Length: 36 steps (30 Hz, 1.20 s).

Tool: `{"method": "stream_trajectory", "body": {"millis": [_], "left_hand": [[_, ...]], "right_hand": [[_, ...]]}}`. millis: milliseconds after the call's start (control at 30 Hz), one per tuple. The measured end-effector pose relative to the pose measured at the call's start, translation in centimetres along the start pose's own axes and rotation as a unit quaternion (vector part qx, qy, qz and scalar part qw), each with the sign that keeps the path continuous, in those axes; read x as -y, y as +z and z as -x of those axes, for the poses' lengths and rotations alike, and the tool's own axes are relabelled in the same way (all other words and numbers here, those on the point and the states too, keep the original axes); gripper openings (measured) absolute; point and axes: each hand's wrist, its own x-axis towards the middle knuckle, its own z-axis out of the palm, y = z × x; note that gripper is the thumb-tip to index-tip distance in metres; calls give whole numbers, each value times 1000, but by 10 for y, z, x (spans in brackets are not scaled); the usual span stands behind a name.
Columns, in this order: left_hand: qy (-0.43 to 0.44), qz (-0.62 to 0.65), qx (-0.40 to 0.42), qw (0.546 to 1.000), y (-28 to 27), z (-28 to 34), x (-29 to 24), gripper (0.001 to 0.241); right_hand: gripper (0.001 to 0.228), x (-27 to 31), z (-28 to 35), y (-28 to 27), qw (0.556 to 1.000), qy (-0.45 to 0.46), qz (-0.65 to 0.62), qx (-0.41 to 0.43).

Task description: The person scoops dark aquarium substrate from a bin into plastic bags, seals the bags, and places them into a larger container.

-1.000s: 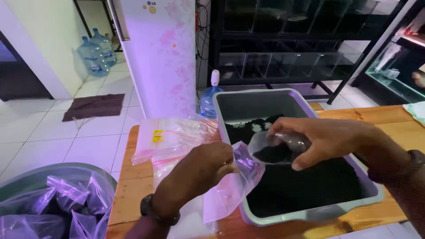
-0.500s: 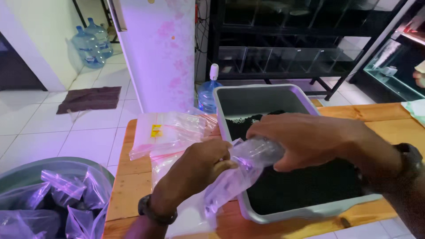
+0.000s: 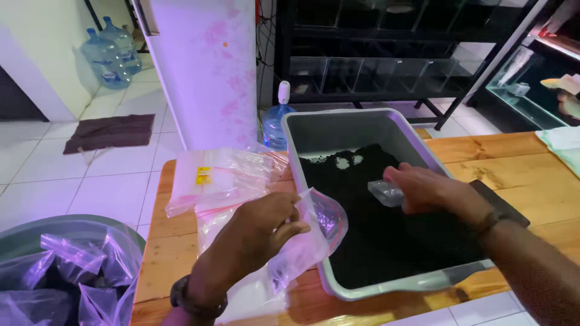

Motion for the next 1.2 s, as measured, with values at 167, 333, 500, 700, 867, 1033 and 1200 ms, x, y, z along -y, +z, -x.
{"method": "stream_trajectory", "body": {"millis": [167,333,500,700,867,1033,1200], "left_hand": [[-33,-3,15,999,-4,-3,-6,30],[-45,7,19,999,-3,-3,-4,31],[-27,11,17,999,-3,-4,-1,28],[-3,-19,25,999,-2,-8,1,33],[-64,3,46,997,-2,-14,-5,29],[-58,15,40,997,-3,-18,-9,29],[-71,7,64,995,-5,-18,-7,30]], "right_hand": [[55,50,-24,12,997,-21,-59,50],[68,56,-39,32,981,-171,-89,29],[68,35,-32,36,933,-164,-311,70],[79,11,-3,31,785,-134,-592,125],[89,-15,-4,52,678,-228,-697,54],[97,-9,40,12,708,-202,-676,34],[101,-2,70,-23,765,-291,-574,23]]}}
